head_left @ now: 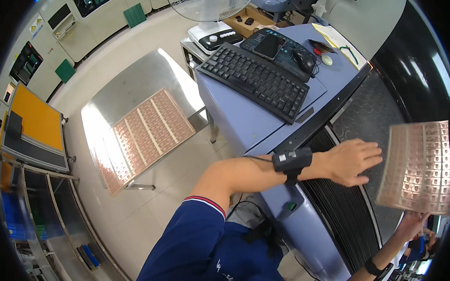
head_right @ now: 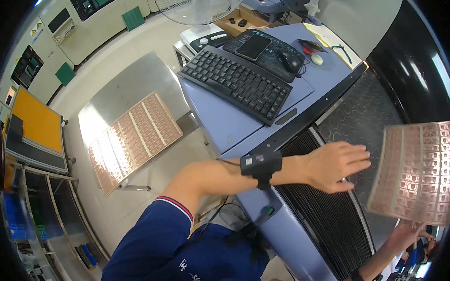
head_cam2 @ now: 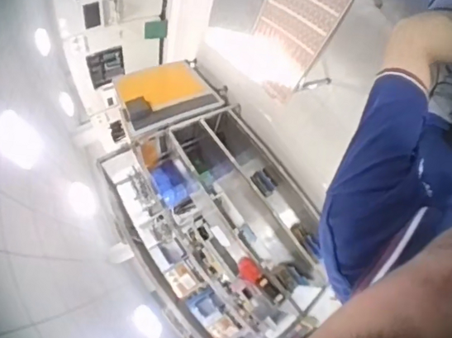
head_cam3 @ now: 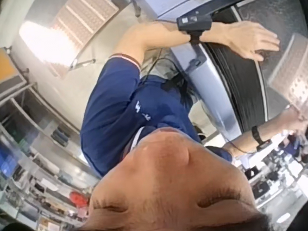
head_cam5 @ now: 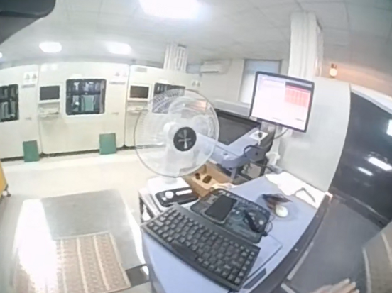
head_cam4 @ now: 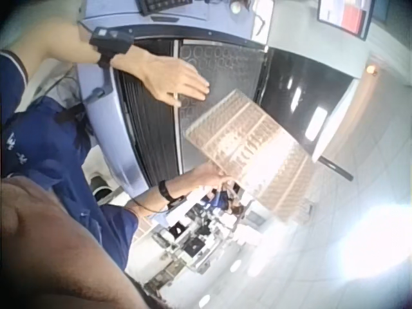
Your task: Inspecting a large copper PCB panel, marking specific points with a blue marker, and operating an inspection machine workstation.
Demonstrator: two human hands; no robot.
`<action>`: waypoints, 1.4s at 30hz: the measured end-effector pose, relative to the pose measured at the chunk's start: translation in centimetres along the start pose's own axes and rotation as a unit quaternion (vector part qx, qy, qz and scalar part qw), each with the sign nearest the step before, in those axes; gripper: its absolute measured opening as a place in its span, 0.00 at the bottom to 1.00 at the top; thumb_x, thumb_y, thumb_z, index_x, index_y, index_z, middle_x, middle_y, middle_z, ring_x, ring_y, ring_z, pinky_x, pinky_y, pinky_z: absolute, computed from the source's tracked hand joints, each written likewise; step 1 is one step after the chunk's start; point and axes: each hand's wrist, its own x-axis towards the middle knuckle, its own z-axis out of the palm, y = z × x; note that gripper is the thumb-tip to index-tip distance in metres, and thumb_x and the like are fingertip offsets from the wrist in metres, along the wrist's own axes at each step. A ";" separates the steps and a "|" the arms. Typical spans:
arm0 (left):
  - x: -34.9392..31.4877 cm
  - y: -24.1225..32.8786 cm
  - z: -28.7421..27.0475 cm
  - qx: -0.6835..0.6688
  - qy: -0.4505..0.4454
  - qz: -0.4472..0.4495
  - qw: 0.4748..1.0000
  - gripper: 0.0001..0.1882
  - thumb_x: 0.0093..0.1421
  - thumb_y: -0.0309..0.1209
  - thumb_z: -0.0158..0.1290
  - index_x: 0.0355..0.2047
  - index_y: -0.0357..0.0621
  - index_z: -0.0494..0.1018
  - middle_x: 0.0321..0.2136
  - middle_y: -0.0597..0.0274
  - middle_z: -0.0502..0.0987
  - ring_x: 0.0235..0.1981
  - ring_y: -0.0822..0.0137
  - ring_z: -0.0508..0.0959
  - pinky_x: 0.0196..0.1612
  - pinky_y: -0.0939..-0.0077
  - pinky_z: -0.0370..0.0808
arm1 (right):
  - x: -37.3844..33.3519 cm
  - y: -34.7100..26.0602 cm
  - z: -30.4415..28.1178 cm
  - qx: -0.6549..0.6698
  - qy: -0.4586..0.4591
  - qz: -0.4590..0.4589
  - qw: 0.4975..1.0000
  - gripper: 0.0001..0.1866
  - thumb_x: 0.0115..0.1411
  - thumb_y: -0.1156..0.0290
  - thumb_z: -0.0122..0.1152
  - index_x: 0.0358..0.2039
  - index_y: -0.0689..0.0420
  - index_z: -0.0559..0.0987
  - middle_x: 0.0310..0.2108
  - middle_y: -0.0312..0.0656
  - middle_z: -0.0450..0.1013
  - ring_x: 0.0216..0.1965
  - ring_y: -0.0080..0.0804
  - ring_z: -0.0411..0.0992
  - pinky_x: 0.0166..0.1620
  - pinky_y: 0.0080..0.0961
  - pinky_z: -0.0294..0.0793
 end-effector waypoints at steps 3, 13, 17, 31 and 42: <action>-1.1 -0.1 1.6 -0.002 -0.041 0.001 0.999 0.36 0.56 0.47 0.62 0.57 0.32 0.70 0.59 0.42 0.71 0.61 0.46 0.70 0.64 0.53 0.66 | -6.4 -0.8 3.5 0.165 -0.052 0.182 0.968 0.25 0.76 0.66 0.36 0.68 0.67 0.60 0.67 0.58 0.60 0.69 0.51 0.58 0.75 0.47 0.48; -2.6 -2.6 -1.7 0.176 -0.297 -0.191 0.919 0.32 0.66 0.49 0.53 0.54 0.29 0.70 0.55 0.39 0.73 0.60 0.44 0.71 0.64 0.45 0.65 | -12.2 2.5 1.2 -0.134 -0.323 0.195 0.916 0.27 0.72 0.59 0.53 0.64 0.63 0.67 0.51 0.55 0.77 0.52 0.51 0.78 0.56 0.36 0.75; -2.0 -1.8 -0.9 0.214 -0.327 -0.196 0.899 0.35 0.69 0.51 0.48 0.62 0.31 0.66 0.65 0.37 0.65 0.68 0.42 0.63 0.69 0.45 0.58 | -12.3 4.8 -0.5 -0.531 -0.396 -0.103 0.742 0.26 0.68 0.65 0.58 0.63 0.60 0.67 0.48 0.53 0.77 0.53 0.56 0.73 0.60 0.49 0.65; -0.3 -0.7 -3.1 0.243 -0.399 -0.241 0.851 0.35 0.67 0.49 0.52 0.62 0.32 0.65 0.63 0.36 0.67 0.67 0.40 0.64 0.70 0.43 0.55 | -11.7 2.8 -0.7 -0.423 -0.431 -0.033 0.796 0.27 0.67 0.61 0.59 0.61 0.60 0.68 0.53 0.62 0.73 0.56 0.65 0.70 0.71 0.57 0.49; 0.1 -2.2 -3.5 0.261 -0.377 -0.238 0.856 0.30 0.66 0.48 0.54 0.56 0.33 0.71 0.55 0.42 0.75 0.60 0.41 0.71 0.66 0.43 0.61 | -12.1 3.1 0.0 -0.453 -0.421 -0.104 0.779 0.31 0.65 0.52 0.61 0.59 0.64 0.71 0.55 0.66 0.71 0.62 0.66 0.65 0.72 0.52 0.52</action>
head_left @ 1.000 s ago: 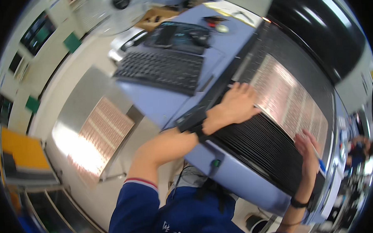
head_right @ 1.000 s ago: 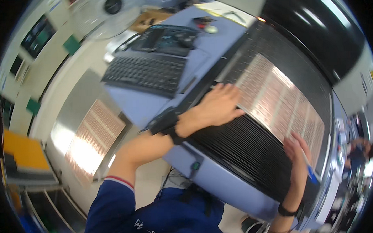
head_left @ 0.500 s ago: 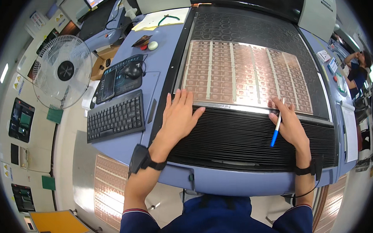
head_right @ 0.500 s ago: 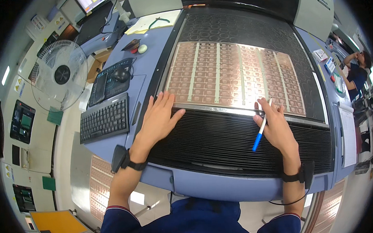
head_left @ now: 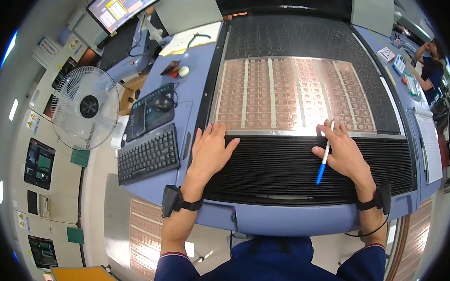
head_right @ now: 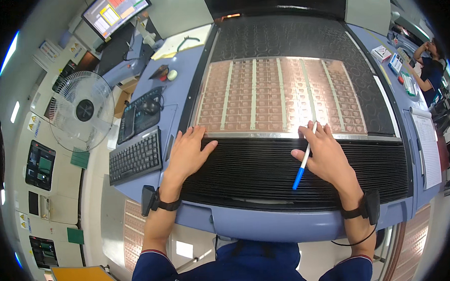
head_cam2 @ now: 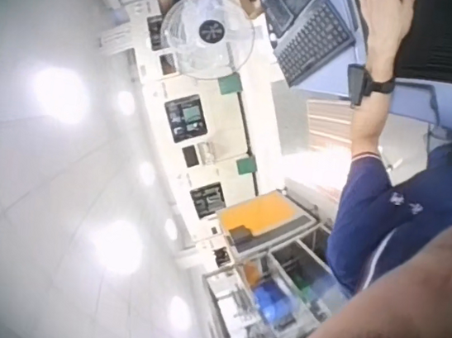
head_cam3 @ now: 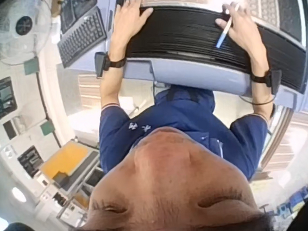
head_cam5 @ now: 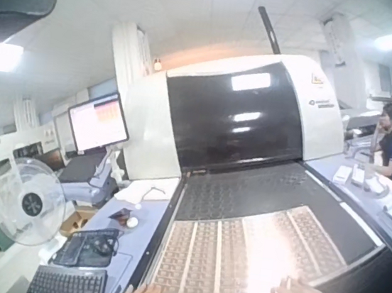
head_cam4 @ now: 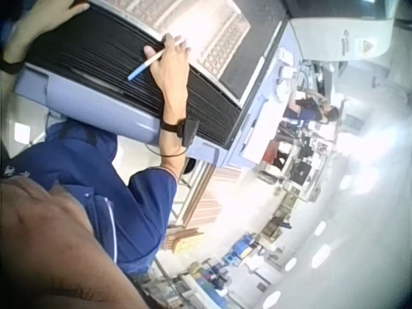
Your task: Inspecting a large copper PCB panel, marking specific points with a blue marker, and operating an inspection machine workstation.
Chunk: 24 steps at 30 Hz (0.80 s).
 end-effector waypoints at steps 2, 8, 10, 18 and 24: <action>-0.2 -0.1 -0.9 -0.029 -0.018 -0.001 0.999 0.28 0.65 0.47 0.55 0.54 0.35 0.72 0.50 0.44 0.77 0.56 0.41 0.74 0.63 0.43 0.65 | 0.1 -0.5 -0.2 0.034 -0.016 0.003 0.999 0.30 0.64 0.54 0.62 0.57 0.64 0.71 0.53 0.64 0.72 0.60 0.67 0.66 0.70 0.55 0.53; -4.0 -0.7 -3.6 -0.077 0.069 -0.032 0.994 0.33 0.65 0.45 0.58 0.61 0.32 0.68 0.59 0.36 0.72 0.64 0.40 0.68 0.68 0.54 0.62 | -1.1 0.5 1.0 -0.005 0.053 -0.041 0.998 0.29 0.62 0.58 0.65 0.57 0.63 0.69 0.57 0.65 0.69 0.62 0.66 0.65 0.70 0.58 0.52; -6.4 -2.1 -5.5 -0.102 0.125 -0.067 0.985 0.30 0.63 0.43 0.59 0.59 0.33 0.70 0.57 0.37 0.74 0.62 0.39 0.70 0.65 0.53 0.66 | -0.9 0.5 0.9 0.005 0.078 -0.051 0.996 0.30 0.63 0.58 0.65 0.58 0.63 0.69 0.58 0.65 0.69 0.63 0.66 0.64 0.70 0.58 0.52; -16.3 -13.6 -1.1 -0.185 0.398 -0.280 0.854 0.13 0.64 0.28 0.56 0.47 0.33 0.79 0.29 0.61 0.80 0.26 0.72 0.74 0.32 0.75 0.73 | -0.7 -0.4 1.1 0.041 -0.007 -0.087 0.995 0.31 0.65 0.55 0.61 0.59 0.66 0.68 0.59 0.63 0.68 0.61 0.61 0.67 0.68 0.58 0.58; -15.5 -13.1 0.2 -0.221 0.440 -0.319 0.810 0.09 0.64 0.25 0.54 0.43 0.34 0.79 0.26 0.68 0.76 0.20 0.81 0.68 0.23 0.84 0.67 | -0.6 0.2 2.2 0.024 0.010 -0.097 0.995 0.31 0.66 0.56 0.61 0.59 0.66 0.67 0.59 0.62 0.68 0.63 0.59 0.65 0.68 0.59 0.59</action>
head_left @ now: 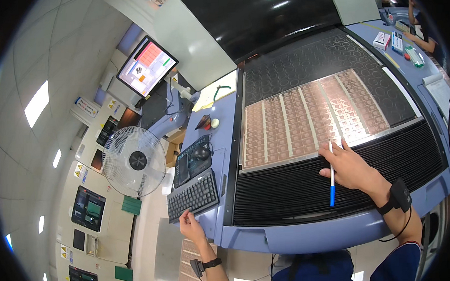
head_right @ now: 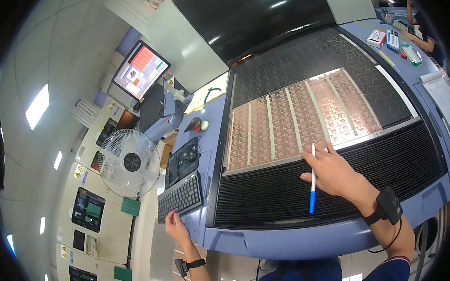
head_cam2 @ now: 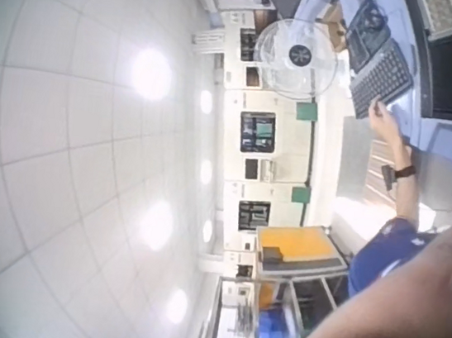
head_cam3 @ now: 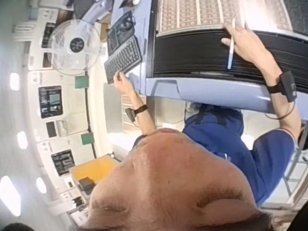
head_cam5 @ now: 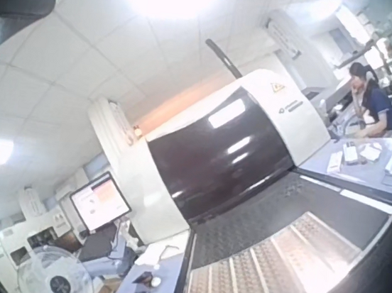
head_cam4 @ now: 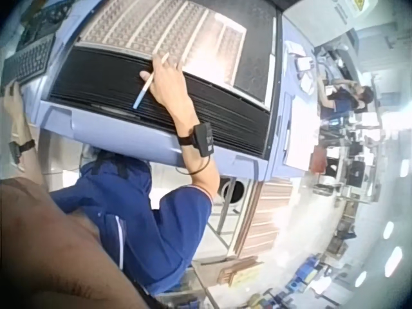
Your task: Inspecting a large copper PCB panel, marking specific points with a blue marker, and operating an inspection machine workstation.
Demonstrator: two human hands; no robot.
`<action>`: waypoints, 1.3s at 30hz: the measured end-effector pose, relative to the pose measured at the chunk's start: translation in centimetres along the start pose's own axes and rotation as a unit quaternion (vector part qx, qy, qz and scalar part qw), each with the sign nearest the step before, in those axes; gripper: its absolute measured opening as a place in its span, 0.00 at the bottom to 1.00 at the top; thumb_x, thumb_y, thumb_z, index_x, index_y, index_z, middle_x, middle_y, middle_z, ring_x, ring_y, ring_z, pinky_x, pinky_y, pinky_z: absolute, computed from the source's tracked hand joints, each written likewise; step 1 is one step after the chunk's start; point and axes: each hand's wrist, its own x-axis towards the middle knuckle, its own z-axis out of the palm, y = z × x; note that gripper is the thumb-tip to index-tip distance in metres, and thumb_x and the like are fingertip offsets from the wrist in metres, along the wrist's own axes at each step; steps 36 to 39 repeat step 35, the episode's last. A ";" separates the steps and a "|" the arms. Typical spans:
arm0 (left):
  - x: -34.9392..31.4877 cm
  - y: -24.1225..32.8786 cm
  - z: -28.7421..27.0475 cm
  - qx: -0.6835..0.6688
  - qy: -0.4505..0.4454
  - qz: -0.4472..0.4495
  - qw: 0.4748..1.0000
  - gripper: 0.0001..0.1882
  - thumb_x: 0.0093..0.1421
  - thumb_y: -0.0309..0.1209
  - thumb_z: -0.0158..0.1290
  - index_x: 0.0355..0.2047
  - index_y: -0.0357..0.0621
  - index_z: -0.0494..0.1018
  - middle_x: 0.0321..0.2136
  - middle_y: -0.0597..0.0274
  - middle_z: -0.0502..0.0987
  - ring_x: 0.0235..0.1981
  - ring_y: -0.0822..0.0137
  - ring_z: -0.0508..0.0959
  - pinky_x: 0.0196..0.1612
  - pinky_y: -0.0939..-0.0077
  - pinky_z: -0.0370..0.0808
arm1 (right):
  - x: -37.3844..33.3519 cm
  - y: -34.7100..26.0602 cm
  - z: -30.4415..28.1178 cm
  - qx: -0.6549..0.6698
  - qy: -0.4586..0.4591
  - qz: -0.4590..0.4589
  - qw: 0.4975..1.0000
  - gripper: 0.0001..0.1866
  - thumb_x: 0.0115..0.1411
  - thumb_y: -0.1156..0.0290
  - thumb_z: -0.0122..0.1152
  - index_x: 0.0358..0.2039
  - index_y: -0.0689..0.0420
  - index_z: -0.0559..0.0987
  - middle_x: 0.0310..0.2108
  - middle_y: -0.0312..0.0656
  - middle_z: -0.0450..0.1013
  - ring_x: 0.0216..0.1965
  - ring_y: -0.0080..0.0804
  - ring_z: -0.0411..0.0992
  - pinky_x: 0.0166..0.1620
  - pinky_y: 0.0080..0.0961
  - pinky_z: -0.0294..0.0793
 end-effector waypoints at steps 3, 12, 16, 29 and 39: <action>0.1 -1.0 -0.2 -0.037 0.007 -0.016 0.999 0.14 0.65 0.25 0.53 0.49 0.34 0.77 0.33 0.64 0.78 0.22 0.80 0.69 0.26 0.84 0.69 | 0.1 -0.2 0.0 0.005 -0.001 0.000 1.000 0.31 0.66 0.55 0.60 0.60 0.66 0.67 0.61 0.62 0.66 0.64 0.59 0.64 0.68 0.59 0.58; -0.6 0.9 0.0 0.147 -0.001 0.115 0.982 0.19 0.63 0.22 0.54 0.55 0.34 0.75 0.38 0.53 0.82 0.25 0.72 0.74 0.31 0.77 0.73 | -0.5 0.1 -0.3 0.012 -0.021 0.008 1.000 0.30 0.68 0.54 0.57 0.61 0.65 0.67 0.63 0.62 0.64 0.66 0.58 0.61 0.69 0.59 0.57; -0.9 5.0 2.2 0.063 -0.090 0.146 0.983 0.15 0.62 0.22 0.56 0.49 0.32 0.78 0.34 0.52 0.83 0.26 0.69 0.76 0.32 0.74 0.74 | 0.0 0.1 -0.3 0.021 -0.013 -0.008 1.000 0.28 0.67 0.57 0.59 0.59 0.64 0.68 0.61 0.62 0.66 0.65 0.61 0.62 0.68 0.59 0.59; -10.8 19.5 16.3 -0.228 -0.440 0.451 0.743 0.07 0.54 0.25 0.64 0.34 0.41 0.81 0.26 0.57 0.83 0.25 0.59 0.83 0.29 0.69 0.78 | -0.5 -4.0 -0.8 0.114 0.059 -0.130 0.983 0.21 0.58 0.70 0.69 0.51 0.60 0.77 0.47 0.54 0.77 0.47 0.53 0.77 0.50 0.41 0.79; -9.8 18.9 15.1 -0.209 -0.432 0.473 0.739 0.08 0.52 0.29 0.68 0.33 0.42 0.82 0.21 0.61 0.82 0.19 0.63 0.80 0.24 0.75 0.75 | -0.4 -3.8 -0.8 0.092 0.013 -0.147 0.985 0.21 0.59 0.70 0.68 0.52 0.57 0.77 0.48 0.52 0.77 0.52 0.51 0.77 0.53 0.38 0.79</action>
